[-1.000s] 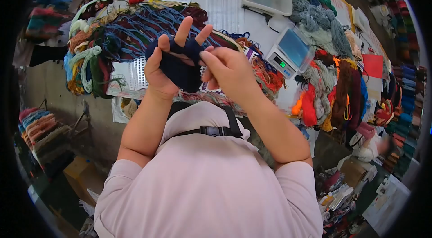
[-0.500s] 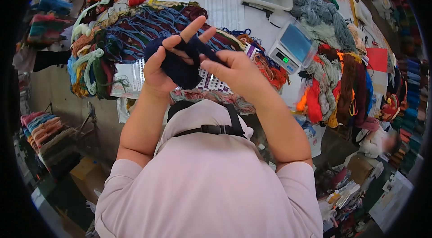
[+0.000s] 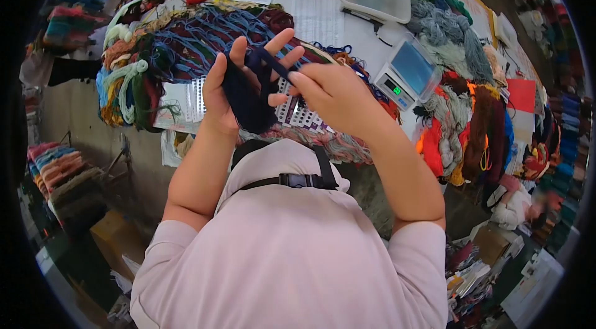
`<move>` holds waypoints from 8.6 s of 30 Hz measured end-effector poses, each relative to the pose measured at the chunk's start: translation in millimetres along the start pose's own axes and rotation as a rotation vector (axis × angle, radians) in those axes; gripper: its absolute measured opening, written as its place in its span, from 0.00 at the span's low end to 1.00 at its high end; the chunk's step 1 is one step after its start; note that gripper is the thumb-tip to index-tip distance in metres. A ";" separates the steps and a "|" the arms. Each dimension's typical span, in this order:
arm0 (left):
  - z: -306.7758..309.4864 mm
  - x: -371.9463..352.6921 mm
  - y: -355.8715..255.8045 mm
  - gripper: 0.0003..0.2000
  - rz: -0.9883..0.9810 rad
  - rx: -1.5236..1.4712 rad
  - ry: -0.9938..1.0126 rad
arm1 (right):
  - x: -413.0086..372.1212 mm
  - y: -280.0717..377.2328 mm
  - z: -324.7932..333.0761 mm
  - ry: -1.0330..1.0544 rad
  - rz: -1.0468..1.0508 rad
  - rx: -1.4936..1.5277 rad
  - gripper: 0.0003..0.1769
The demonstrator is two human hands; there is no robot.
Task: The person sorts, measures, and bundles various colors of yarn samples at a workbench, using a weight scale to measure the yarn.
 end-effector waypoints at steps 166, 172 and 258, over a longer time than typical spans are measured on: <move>-16.2 -13.0 17.3 0.18 -0.176 0.779 -0.645 | -20.1 -24.5 -45.6 -0.019 -0.121 0.907 0.09; -21.0 -12.2 17.9 0.18 -0.183 0.806 -0.704 | -23.6 -23.5 -42.6 -0.054 -0.109 0.806 0.10; -17.8 -12.9 6.0 0.22 -0.140 0.483 0.109 | -6.3 37.1 -23.5 -0.431 0.318 -0.059 0.09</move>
Point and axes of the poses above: each hand's wrist, its own x-axis towards the middle knuckle, its own z-axis out of the back of the hand, y = z × x, the point moved 4 cm from there along x, towards the middle knuckle, and after that the axes turned 13 degrees about -x, right-handed, at the moved point
